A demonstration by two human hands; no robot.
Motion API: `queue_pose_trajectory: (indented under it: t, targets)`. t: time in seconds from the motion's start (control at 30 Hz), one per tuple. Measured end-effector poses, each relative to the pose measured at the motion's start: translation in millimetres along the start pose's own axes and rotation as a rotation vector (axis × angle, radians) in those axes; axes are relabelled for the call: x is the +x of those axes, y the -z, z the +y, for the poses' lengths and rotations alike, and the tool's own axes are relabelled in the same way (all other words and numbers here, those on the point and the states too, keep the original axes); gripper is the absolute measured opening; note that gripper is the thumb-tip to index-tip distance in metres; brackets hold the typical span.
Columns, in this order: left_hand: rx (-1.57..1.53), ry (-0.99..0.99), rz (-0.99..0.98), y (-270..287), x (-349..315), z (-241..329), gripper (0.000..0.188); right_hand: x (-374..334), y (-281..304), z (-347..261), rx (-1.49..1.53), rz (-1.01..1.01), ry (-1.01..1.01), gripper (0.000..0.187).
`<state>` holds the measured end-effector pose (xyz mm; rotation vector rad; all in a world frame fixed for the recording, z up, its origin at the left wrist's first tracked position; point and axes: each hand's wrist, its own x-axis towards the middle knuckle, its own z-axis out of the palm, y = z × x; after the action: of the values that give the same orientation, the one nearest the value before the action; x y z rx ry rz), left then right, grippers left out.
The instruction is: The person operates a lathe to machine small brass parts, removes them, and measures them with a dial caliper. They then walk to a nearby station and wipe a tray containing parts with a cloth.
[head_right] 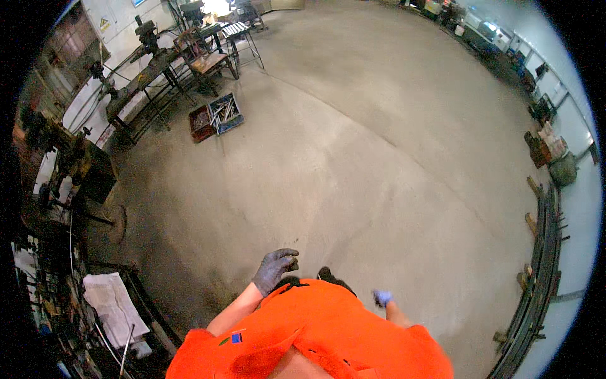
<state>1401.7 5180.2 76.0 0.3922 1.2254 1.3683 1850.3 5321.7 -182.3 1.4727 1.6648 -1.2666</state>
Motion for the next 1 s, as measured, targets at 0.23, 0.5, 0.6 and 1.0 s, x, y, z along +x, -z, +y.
queue_pose_trajectory:
  t: [0.23,0.5,0.6,1.0]
  targets:
    - [-0.318,-0.023,0.218,51.7,190.8,78.5,0.022,141.7,338.2,-356.5,0.227,0.468,0.506,0.042]
    - [-0.046,-0.023,0.181,113.5,452.6,248.6,0.025,247.6,432.3,-525.2,0.21,0.222,0.3,0.034]
    - [-0.001,-0.032,0.113,116.3,556.9,341.9,0.027,286.4,439.8,-510.3,0.242,0.12,0.012,0.039]
    - [0.027,-0.029,0.334,211.4,928.9,522.8,0.026,560.9,738.0,-723.3,-0.305,0.047,0.203,0.039]
